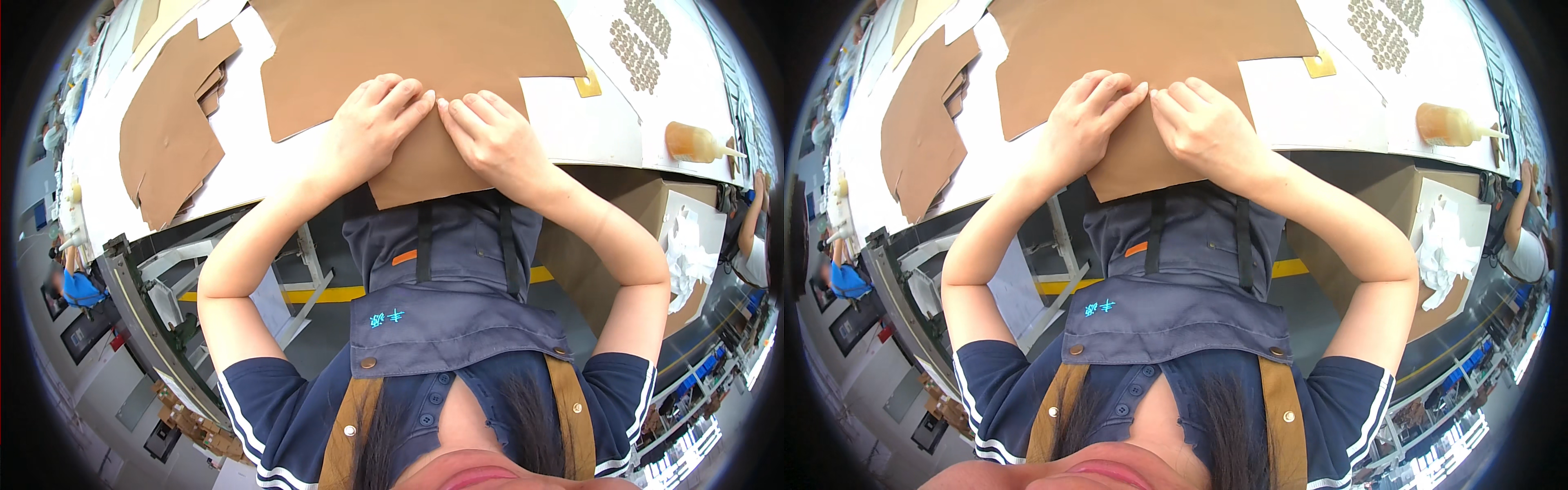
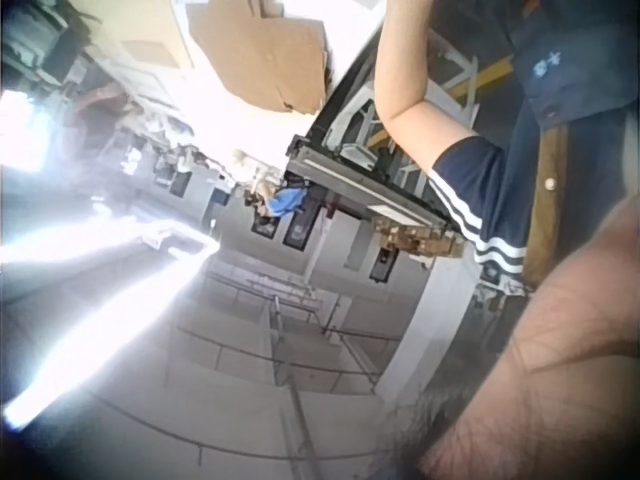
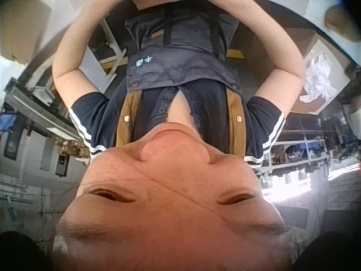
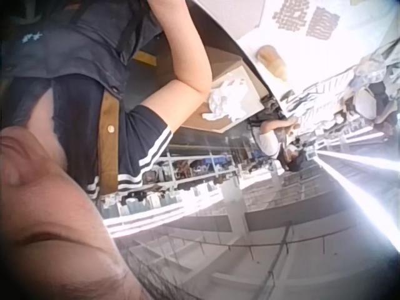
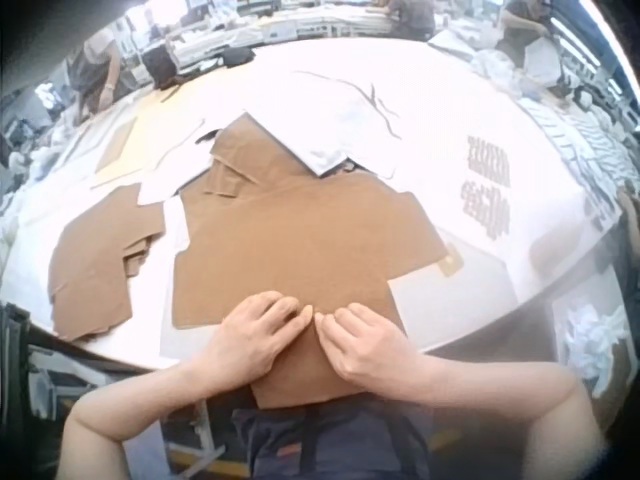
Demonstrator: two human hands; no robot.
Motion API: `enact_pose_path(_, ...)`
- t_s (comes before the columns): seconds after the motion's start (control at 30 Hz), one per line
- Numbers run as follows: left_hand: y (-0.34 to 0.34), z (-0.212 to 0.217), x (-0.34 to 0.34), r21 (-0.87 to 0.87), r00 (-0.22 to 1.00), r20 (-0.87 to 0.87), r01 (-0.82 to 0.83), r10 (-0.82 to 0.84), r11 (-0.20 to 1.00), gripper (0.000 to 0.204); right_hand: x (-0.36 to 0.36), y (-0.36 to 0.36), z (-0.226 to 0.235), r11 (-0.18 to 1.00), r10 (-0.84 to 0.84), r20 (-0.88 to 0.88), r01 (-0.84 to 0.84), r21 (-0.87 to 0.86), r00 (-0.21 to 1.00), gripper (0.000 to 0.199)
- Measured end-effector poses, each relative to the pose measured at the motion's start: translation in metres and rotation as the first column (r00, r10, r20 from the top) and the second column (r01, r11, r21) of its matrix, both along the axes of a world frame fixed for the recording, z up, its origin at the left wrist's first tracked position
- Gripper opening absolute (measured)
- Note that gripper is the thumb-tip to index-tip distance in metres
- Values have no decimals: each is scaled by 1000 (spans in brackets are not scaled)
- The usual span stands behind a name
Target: The person applies glue from a bottle to leather parts, then assembles them by hand with fabric linings and reinforcement tabs.
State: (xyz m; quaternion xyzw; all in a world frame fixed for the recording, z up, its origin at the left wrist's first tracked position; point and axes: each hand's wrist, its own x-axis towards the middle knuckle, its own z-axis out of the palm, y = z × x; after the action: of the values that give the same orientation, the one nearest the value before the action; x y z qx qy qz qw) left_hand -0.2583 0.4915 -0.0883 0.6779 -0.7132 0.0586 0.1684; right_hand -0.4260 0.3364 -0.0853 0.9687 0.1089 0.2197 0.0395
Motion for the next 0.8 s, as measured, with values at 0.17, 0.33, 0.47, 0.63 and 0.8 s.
enact_pose_path(0.17, 2, 0, -3, 14, 1000, -10, -4, 4, 1000, 52, 5, 19, -1, 992, -95, -24, 93, -89, 995, 33)
enact_pose_path(0.33, 3, -1, -6, 26, 1000, 6, 26, -26, 999, 49, 7, 20, -5, 994, -108, -28, 108, -27, 994, 32)
enact_pose_path(0.47, 4, 0, -23, 28, 979, 199, -60, 53, 998, 47, 1, 6, -8, 966, -130, 52, 115, 234, 990, 31)
enact_pose_path(0.63, 1, 1, -28, 38, 975, 213, -76, 66, 996, 47, 3, 7, -4, 968, -158, 68, 141, 208, 985, 28)
enact_pose_path(0.8, -3, 8, -40, 112, 809, 586, -133, 42, 985, 48, 3, -1, -3, 993, -19, -9, 20, 120, 1000, 24)
